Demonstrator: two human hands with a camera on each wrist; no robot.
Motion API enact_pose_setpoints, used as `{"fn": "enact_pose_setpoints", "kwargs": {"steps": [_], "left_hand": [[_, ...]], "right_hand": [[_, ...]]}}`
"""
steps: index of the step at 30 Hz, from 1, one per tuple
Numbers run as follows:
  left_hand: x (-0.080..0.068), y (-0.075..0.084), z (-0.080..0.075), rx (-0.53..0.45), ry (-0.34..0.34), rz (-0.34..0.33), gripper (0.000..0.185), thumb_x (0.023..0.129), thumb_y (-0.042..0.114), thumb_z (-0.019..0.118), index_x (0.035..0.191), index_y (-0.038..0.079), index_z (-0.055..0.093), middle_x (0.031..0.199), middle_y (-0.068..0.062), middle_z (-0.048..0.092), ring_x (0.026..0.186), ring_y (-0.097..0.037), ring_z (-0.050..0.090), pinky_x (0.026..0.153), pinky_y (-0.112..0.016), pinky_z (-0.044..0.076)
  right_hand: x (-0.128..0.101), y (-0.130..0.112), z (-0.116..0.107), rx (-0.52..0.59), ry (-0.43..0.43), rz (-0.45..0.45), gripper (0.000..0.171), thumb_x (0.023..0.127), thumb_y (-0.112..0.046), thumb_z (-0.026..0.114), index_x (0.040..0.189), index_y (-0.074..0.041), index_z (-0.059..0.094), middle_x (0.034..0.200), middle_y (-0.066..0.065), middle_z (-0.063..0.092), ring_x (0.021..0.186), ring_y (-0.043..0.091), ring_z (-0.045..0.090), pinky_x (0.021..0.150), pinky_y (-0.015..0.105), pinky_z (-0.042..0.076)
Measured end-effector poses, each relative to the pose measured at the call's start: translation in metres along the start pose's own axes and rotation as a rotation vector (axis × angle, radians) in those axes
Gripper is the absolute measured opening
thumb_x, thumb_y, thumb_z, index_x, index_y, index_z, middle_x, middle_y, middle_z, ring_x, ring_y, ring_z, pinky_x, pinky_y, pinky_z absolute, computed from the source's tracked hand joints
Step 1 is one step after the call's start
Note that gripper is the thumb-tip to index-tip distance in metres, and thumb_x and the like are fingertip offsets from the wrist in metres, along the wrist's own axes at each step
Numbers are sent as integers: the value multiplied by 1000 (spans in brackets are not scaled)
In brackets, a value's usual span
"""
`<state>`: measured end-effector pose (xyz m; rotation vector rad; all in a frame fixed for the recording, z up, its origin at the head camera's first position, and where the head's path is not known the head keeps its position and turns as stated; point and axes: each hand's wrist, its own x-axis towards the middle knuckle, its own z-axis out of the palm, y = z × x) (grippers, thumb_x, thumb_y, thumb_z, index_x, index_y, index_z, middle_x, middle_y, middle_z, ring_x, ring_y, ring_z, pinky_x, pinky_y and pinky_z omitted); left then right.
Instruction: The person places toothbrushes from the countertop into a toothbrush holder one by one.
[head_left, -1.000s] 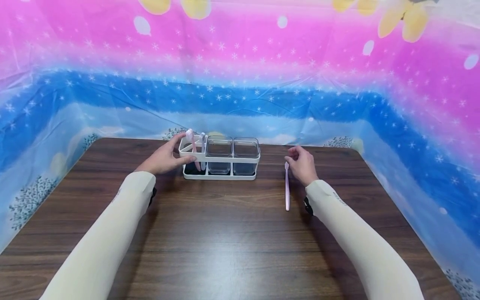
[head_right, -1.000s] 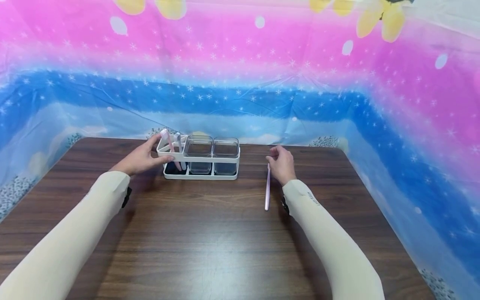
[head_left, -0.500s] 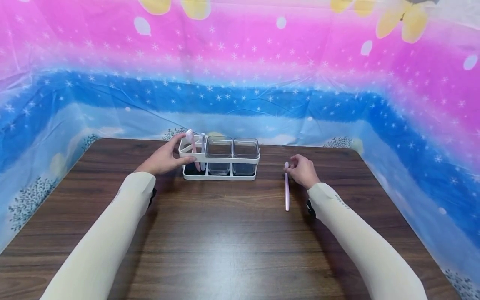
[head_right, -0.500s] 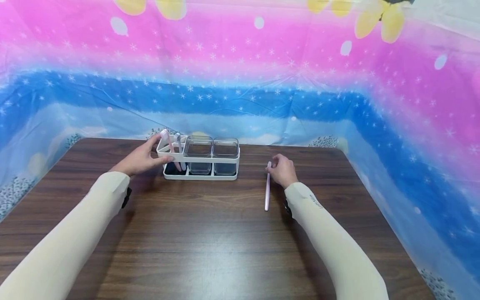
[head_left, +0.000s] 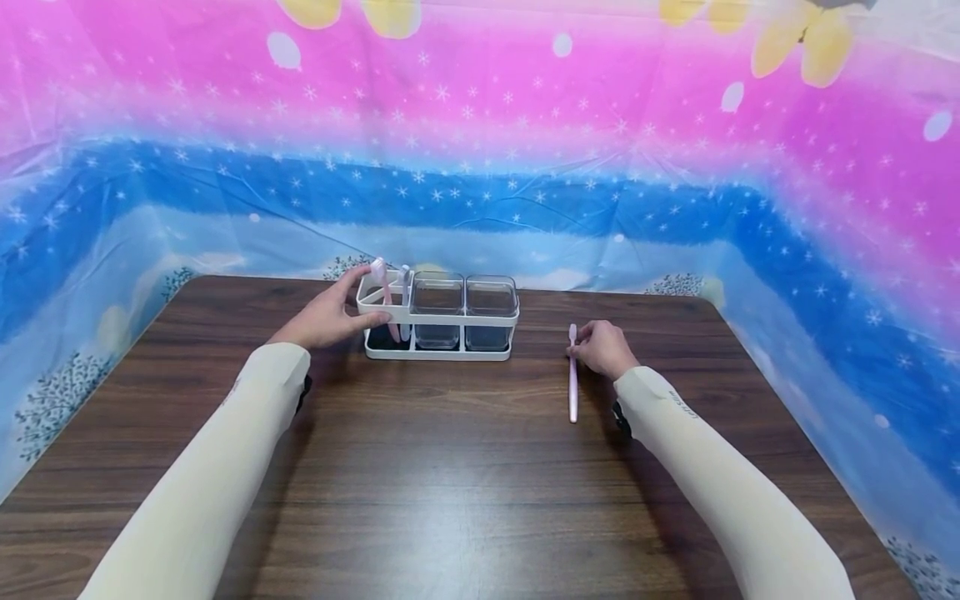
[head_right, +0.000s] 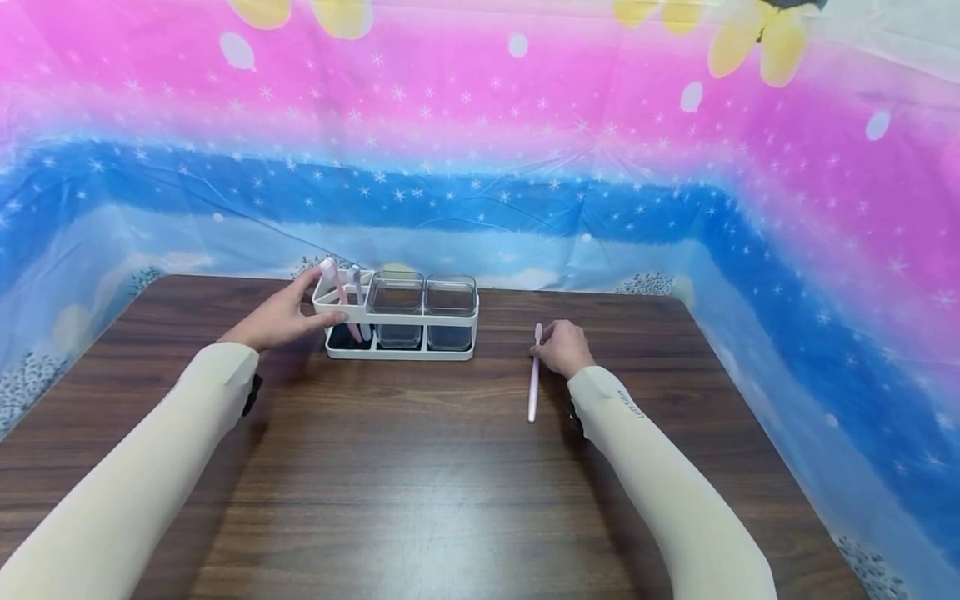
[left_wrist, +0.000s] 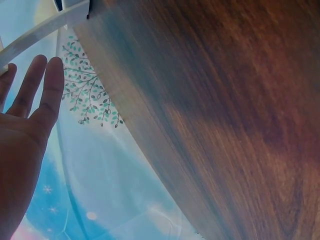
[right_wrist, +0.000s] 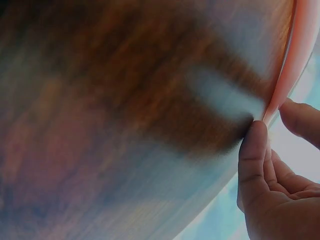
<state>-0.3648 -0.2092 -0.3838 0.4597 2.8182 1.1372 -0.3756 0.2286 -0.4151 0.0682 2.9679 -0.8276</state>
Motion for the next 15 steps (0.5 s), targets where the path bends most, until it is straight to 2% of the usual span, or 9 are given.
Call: {"fn": "enact_pose_setpoints", "kwargs": {"steps": [7,15], "left_hand": [[1,-1,0,0,8,-4,101,80,59,66,153,20,9,130,-23,45,114,-37,51,89,-56,43],[1,-1,0,0,19,4,100,79,59,67,152,19,11,129,-23,46,114,-37,52,89,-56,42]], "right_hand": [[2,-1,2,-8,-8,11,33,85,-18,72,109,3,63,95,15,61,78,24,56,63,32,47],[2,0,4,25,-28,22,31,87,-18,71,108,3,62,87,14,62,67,19,60,55,29,49]]}}
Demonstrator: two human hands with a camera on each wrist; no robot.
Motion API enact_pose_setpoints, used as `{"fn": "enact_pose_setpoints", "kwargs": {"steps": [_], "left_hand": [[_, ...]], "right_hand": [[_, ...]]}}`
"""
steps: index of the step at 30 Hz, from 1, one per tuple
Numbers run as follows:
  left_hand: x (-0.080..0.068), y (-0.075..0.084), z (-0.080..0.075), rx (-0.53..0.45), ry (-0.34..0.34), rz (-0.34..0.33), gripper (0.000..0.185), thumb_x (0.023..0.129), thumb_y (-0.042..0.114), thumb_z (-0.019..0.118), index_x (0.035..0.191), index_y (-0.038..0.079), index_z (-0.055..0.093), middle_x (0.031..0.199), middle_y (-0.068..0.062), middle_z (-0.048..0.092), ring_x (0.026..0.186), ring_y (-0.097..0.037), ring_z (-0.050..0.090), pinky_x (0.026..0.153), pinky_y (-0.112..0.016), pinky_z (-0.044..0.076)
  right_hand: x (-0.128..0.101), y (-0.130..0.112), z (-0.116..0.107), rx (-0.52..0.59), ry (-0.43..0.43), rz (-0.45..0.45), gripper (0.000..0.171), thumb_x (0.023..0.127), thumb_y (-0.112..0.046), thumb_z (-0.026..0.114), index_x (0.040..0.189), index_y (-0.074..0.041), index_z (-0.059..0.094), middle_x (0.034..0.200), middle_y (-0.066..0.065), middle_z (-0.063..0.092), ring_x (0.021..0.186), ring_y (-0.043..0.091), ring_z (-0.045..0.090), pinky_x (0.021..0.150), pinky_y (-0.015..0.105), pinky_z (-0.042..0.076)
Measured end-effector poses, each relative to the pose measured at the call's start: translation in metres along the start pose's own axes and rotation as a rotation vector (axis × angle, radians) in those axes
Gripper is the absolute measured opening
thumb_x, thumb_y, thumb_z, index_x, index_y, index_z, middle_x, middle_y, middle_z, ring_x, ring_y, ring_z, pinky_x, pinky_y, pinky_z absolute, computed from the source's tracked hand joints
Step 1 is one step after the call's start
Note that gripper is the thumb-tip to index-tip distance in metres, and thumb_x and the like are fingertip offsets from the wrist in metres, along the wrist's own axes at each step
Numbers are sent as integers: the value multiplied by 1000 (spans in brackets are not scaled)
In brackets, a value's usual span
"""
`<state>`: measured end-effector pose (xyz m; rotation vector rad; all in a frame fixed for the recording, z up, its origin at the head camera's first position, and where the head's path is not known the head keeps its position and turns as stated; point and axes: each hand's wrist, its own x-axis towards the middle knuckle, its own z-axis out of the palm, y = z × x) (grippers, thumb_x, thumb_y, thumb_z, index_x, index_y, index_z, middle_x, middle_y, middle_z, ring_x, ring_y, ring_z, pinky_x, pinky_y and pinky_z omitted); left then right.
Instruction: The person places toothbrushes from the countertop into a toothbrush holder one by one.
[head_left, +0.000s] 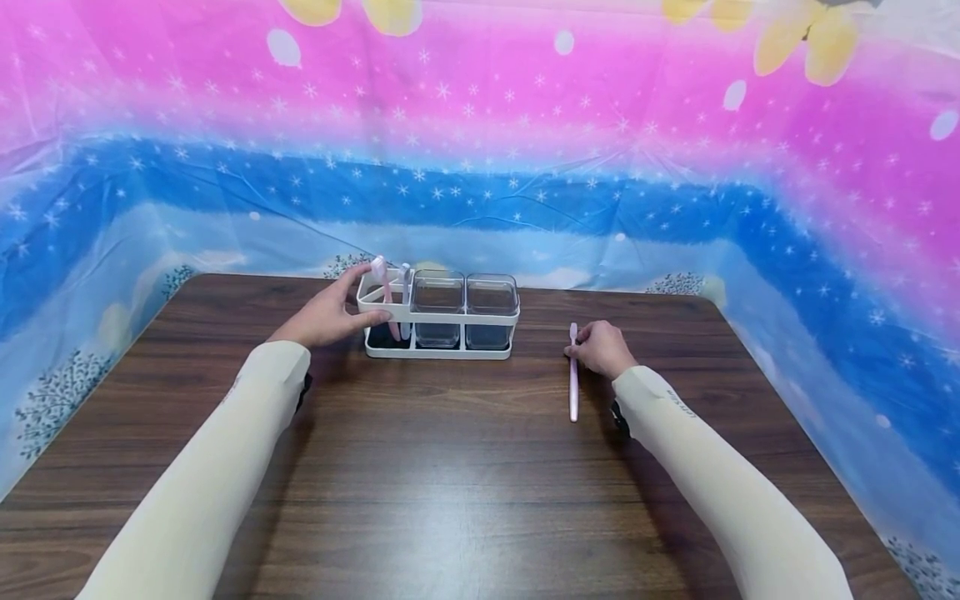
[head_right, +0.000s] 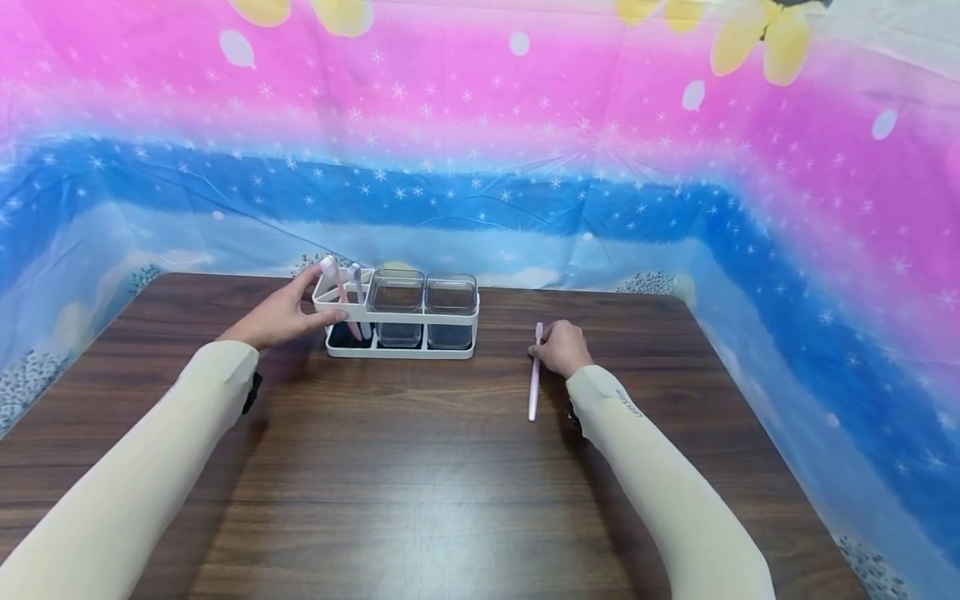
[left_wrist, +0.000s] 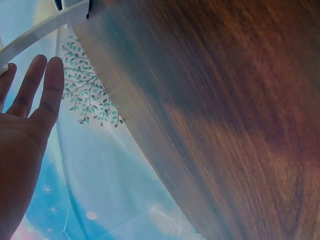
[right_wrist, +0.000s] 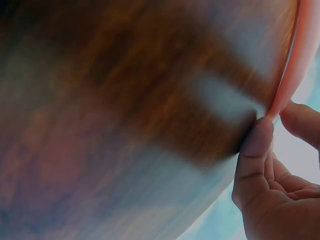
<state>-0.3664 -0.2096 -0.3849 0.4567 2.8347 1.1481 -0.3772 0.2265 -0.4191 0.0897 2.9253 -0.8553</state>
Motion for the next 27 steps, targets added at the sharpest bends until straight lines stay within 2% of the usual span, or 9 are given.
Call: {"fn": "enact_pose_setpoints", "kwargs": {"steps": [3,6,9,11,13,18,20,25,27], "left_hand": [[0,0,0,-2,2,-1,100,79,59,67,152,20,12,129,-22,46,114,-37,52,89,-56,42],[0,1,0,0,3,-4,100,79,59,67,152,20,12,130,-22,46,114,-37,51,89,-56,42],[0,1,0,6,7,-2,99,79,59,67,152,20,12,131,-22,45,115,-37,51,90,-57,41],[0,0,0,9,9,-3,99,79,59,66,152,20,11,132,-22,44,115,-37,51,90,-57,41],[0,0,1,12,10,-5,99,79,59,66,152,21,11,133,-22,44,115,-37,51,90,-57,41],[0,0,2,13,6,-2,100,79,60,66,153,21,10,133,-22,43,115,-38,50,90,-58,40],[0,0,2,11,3,-2,101,79,60,66,153,21,10,133,-23,43,115,-38,50,90,-58,41],[0,-1,2,12,-5,-8,102,78,62,65,153,22,9,133,-24,43,115,-39,50,89,-58,41],[-1,-2,1,12,-4,-8,102,78,62,65,153,22,9,132,-24,43,115,-39,51,90,-58,41]], "right_hand": [[0,-1,1,11,-4,9,28,87,-18,70,106,3,62,82,13,63,62,18,60,52,29,49],[-1,-2,2,4,3,22,24,87,-17,70,100,1,64,84,14,63,61,18,59,50,28,49],[-2,-4,1,-33,13,24,17,87,-17,69,83,-1,66,80,11,61,61,19,57,50,28,47],[-2,-6,1,-63,20,29,23,88,-18,68,70,-4,61,73,9,57,61,20,54,52,29,44],[-4,-7,0,-82,23,35,30,88,-19,66,63,-6,55,66,6,51,61,22,51,54,30,42],[-5,-7,-1,-85,46,56,29,87,-22,66,67,-6,53,67,8,51,66,25,52,60,35,44],[-5,-7,-2,-82,88,35,27,86,-23,66,67,-5,57,68,7,55,68,26,53,66,38,45],[-5,-9,-2,-23,261,-57,24,82,-25,65,67,-6,66,68,5,63,72,27,56,75,41,46],[-5,-11,-2,16,327,-93,21,82,-24,64,71,-7,67,71,6,64,72,27,57,74,40,47]]}}
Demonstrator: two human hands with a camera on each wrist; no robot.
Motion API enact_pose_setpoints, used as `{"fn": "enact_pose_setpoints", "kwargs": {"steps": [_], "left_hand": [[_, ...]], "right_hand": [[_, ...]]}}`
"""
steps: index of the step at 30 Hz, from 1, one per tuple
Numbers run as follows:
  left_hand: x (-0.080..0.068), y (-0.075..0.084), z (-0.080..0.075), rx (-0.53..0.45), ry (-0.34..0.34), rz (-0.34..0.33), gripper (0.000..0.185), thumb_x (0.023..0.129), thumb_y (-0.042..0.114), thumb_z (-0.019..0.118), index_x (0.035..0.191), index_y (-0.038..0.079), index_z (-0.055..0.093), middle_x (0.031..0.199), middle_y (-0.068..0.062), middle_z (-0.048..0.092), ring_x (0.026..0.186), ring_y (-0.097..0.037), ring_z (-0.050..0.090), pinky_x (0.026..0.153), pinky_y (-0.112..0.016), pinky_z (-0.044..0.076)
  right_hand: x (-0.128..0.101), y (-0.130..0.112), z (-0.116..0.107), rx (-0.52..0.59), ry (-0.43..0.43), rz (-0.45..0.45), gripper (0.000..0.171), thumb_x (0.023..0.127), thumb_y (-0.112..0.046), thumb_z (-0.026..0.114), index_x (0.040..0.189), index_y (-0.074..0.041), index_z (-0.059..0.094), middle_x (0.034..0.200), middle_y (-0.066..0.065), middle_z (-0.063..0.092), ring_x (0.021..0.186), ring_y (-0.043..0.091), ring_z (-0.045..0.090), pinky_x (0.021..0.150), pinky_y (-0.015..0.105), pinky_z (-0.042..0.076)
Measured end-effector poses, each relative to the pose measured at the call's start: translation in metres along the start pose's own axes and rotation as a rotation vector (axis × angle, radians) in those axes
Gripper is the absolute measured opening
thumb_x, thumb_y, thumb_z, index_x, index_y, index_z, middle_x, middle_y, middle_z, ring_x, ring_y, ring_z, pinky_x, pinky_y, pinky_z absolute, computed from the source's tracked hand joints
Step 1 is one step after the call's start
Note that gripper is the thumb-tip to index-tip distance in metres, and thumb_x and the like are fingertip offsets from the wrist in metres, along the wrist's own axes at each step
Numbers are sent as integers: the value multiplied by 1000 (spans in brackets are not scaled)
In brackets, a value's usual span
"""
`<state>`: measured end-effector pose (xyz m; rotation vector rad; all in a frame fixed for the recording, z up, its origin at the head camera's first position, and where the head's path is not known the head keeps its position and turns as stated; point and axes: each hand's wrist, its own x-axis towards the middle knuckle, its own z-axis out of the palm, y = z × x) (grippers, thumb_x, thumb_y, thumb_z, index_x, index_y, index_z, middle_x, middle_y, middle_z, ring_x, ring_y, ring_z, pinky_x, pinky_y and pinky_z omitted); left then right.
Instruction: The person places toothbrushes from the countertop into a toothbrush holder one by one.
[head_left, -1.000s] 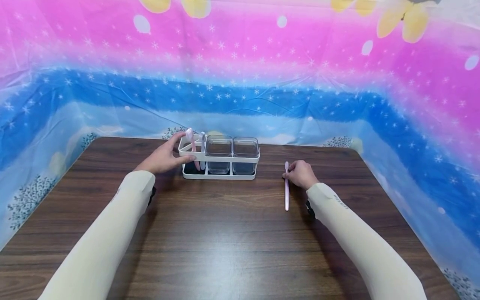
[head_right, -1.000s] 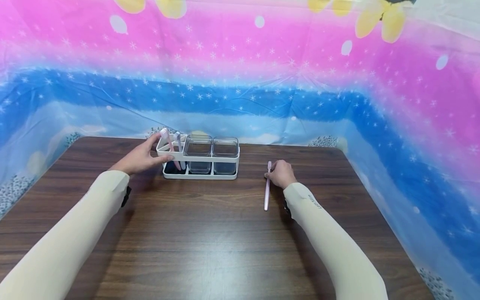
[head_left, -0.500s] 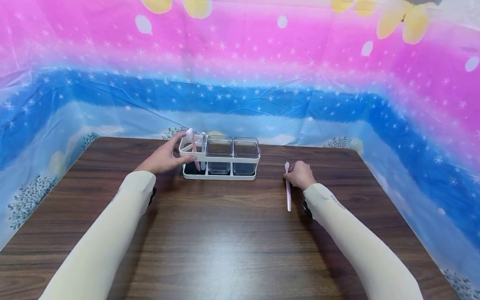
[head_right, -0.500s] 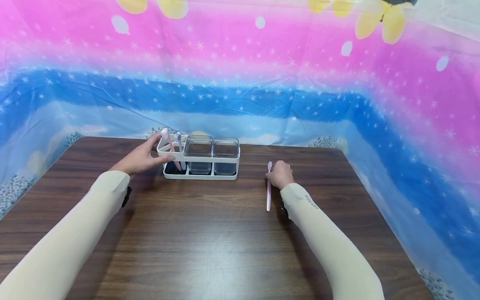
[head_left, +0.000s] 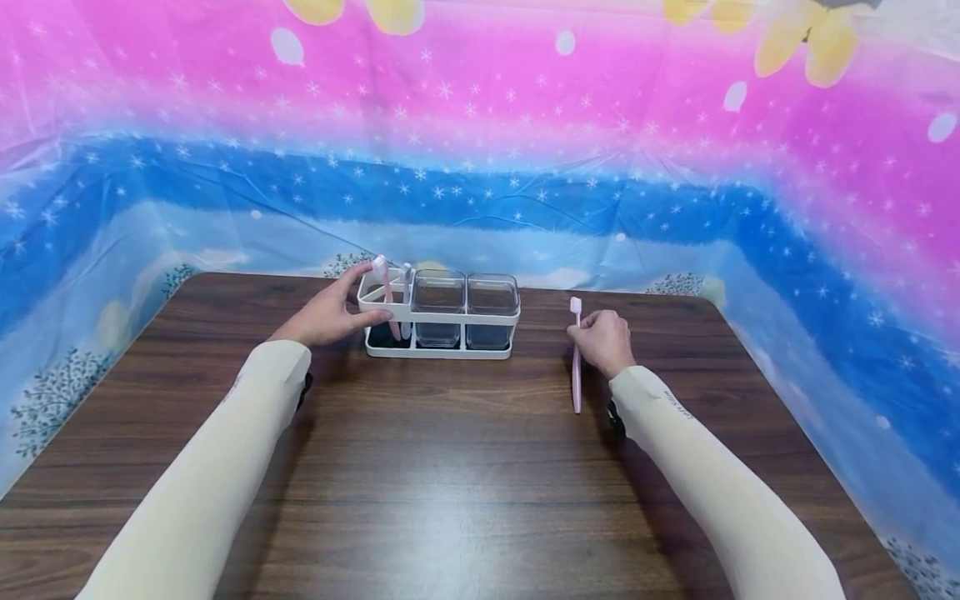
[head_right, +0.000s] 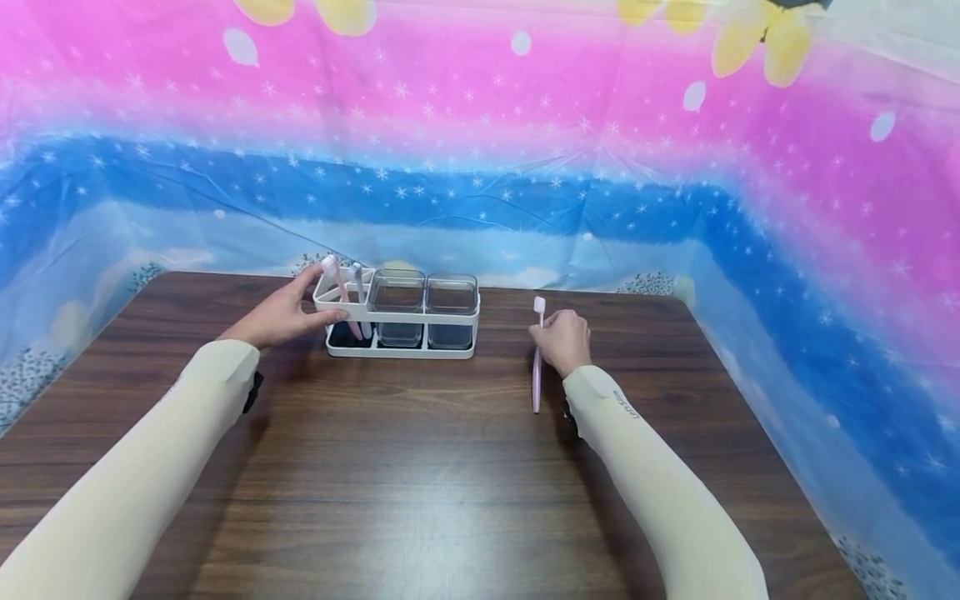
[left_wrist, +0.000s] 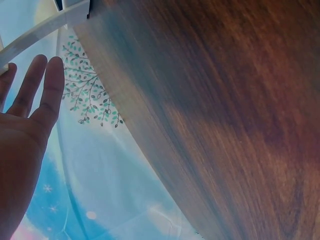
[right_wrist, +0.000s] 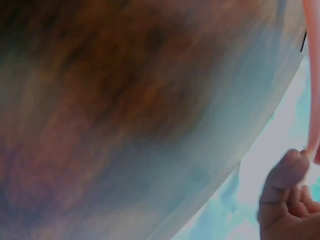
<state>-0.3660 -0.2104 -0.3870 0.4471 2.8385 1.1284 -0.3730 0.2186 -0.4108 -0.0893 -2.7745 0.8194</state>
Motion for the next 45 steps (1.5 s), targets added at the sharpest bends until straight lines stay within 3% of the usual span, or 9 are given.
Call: {"fn": "enact_pose_setpoints", "kwargs": {"steps": [5,10,18,29,34,40,45], "left_hand": [[-1,0,-1,-3,-1,3,101,79,61,66,153,21,9,132,-24,44,115,-38,51,90,-57,41],[-2,0,-1,3,3,2,101,79,61,65,153,21,8,133,-24,43,115,-39,50,90,-58,41],[-1,-1,1,-4,13,2,101,79,61,65,153,21,10,133,-23,43,115,-39,50,90,-59,40],[0,0,0,20,32,25,98,80,59,66,152,21,13,136,-22,42,118,-38,46,93,-58,37],[0,2,0,23,29,19,98,80,59,66,152,20,13,136,-22,41,119,-39,45,93,-59,36],[0,2,1,17,28,14,99,79,61,66,153,21,12,136,-22,41,116,-38,48,92,-59,38],[1,0,1,13,28,13,100,78,62,65,152,22,11,135,-21,42,115,-37,50,91,-57,40]], "right_hand": [[0,-9,-5,107,116,-104,15,85,-18,62,80,-6,67,74,6,64,67,22,57,63,35,47],[-2,-22,-14,204,160,-226,15,90,-18,62,84,-4,66,73,6,63,62,19,57,57,31,46],[-8,-42,-24,340,223,-408,13,93,-18,62,91,-5,64,77,4,62,64,15,55,55,27,46],[-24,-95,-45,594,446,-739,8,88,-2,66,90,4,61,79,11,63,70,19,58,64,21,46],[-45,-125,-57,681,451,-872,10,83,13,64,90,11,56,80,20,61,73,24,61,71,25,49],[-52,-144,-60,767,371,-1008,12,84,18,59,90,9,54,69,18,67,70,28,64,62,26,40],[-48,-147,-50,758,382,-1036,16,82,17,63,93,7,58,86,16,68,78,22,64,66,26,47]]}}
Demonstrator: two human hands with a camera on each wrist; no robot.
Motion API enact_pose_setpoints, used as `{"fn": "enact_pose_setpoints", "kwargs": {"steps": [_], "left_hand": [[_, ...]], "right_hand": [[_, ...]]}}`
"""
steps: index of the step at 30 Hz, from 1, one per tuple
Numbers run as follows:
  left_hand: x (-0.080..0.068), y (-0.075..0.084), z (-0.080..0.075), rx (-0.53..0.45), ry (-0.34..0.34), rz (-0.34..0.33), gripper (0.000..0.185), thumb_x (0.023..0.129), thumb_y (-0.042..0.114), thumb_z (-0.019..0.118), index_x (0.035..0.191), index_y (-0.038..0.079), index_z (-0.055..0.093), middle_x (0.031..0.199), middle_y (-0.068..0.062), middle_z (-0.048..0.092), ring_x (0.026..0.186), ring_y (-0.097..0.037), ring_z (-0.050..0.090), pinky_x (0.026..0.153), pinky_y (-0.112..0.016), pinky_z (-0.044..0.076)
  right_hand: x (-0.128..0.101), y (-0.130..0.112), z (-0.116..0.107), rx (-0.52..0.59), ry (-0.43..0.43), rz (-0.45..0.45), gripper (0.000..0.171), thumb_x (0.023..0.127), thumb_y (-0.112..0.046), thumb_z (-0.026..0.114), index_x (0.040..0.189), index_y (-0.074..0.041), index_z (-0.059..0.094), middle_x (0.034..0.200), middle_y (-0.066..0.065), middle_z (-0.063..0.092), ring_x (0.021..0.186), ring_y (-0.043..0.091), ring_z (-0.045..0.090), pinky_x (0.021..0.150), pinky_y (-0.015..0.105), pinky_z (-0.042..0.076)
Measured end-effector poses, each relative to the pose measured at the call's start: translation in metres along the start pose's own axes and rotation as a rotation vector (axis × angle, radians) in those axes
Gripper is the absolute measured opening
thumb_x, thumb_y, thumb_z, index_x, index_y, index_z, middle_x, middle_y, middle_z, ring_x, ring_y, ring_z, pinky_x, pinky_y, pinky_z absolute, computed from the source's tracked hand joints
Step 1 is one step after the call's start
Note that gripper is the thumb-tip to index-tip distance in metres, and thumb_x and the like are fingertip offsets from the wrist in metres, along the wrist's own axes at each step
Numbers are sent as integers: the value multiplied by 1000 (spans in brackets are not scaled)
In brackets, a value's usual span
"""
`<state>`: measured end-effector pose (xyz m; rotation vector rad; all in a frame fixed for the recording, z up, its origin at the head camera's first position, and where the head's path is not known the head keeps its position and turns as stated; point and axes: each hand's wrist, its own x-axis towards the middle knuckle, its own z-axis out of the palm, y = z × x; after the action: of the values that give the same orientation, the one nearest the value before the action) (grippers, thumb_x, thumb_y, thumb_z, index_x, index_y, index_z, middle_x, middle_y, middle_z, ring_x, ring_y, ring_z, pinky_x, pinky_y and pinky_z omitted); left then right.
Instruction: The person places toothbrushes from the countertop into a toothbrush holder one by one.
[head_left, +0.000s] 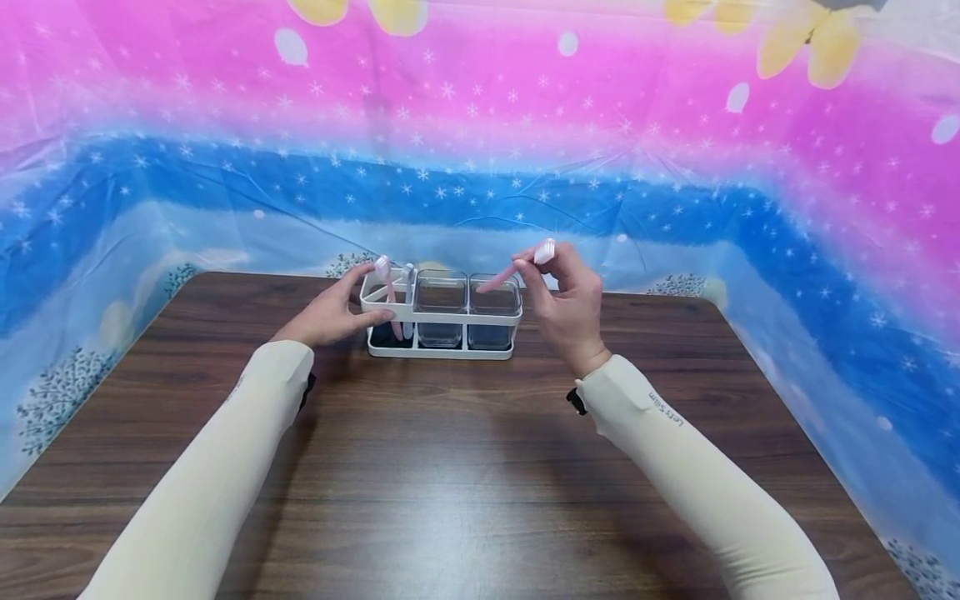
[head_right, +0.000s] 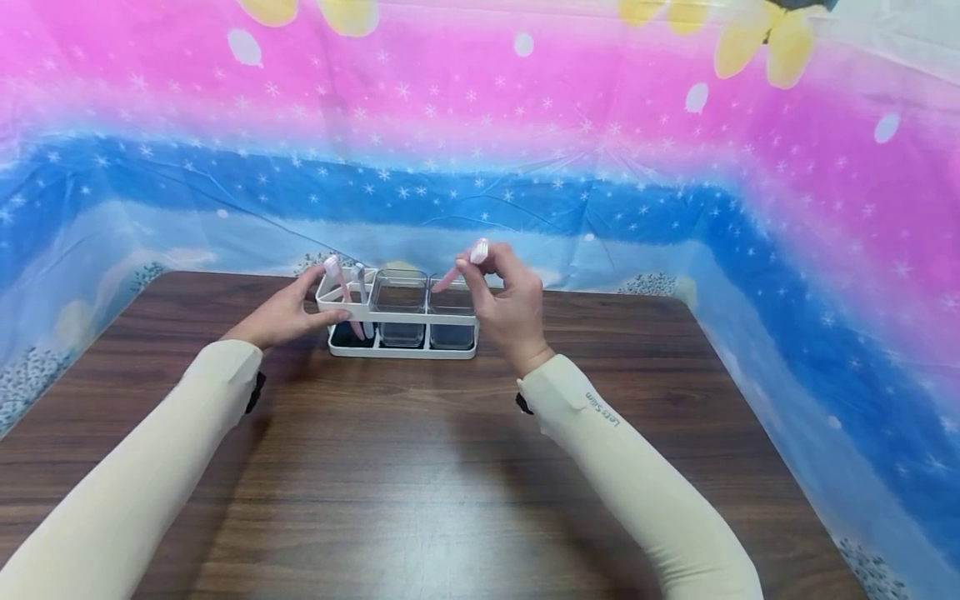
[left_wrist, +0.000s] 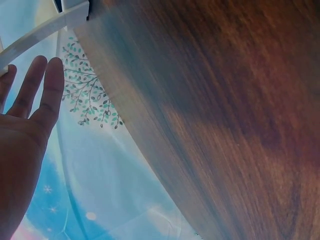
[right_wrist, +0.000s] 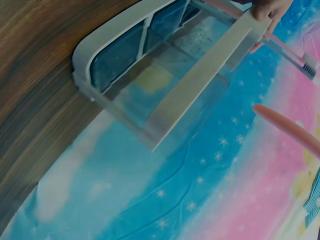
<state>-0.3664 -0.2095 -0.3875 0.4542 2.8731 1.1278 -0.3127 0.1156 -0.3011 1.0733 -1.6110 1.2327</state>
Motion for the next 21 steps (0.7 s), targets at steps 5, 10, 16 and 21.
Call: {"fn": "enact_pose_setpoints", "kwargs": {"steps": [5,10,16,21], "left_hand": [[0,0,0,5,1,-2,100,78,62,65,152,23,12,134,-21,43,116,-37,48,92,-57,39],[0,0,0,10,3,-1,99,79,61,66,152,22,12,135,-21,42,118,-37,47,92,-58,38],[-1,0,0,14,9,-8,99,78,61,66,152,22,13,137,-20,41,118,-37,46,93,-58,37],[-1,0,0,-7,8,-2,99,78,61,66,152,23,13,135,-20,42,118,-37,48,93,-58,38]], "right_hand": [[-4,5,12,-8,-21,14,19,81,16,65,96,5,59,95,16,67,85,25,66,70,27,50],[-5,1,29,1,-38,50,19,81,17,64,95,6,58,95,17,68,82,22,66,64,25,46],[-7,3,52,-18,-96,109,15,86,6,64,98,3,57,99,16,68,81,20,66,64,27,47],[-9,7,67,-23,-122,157,11,90,-7,64,99,-3,58,101,9,69,85,16,66,67,27,49]]}}
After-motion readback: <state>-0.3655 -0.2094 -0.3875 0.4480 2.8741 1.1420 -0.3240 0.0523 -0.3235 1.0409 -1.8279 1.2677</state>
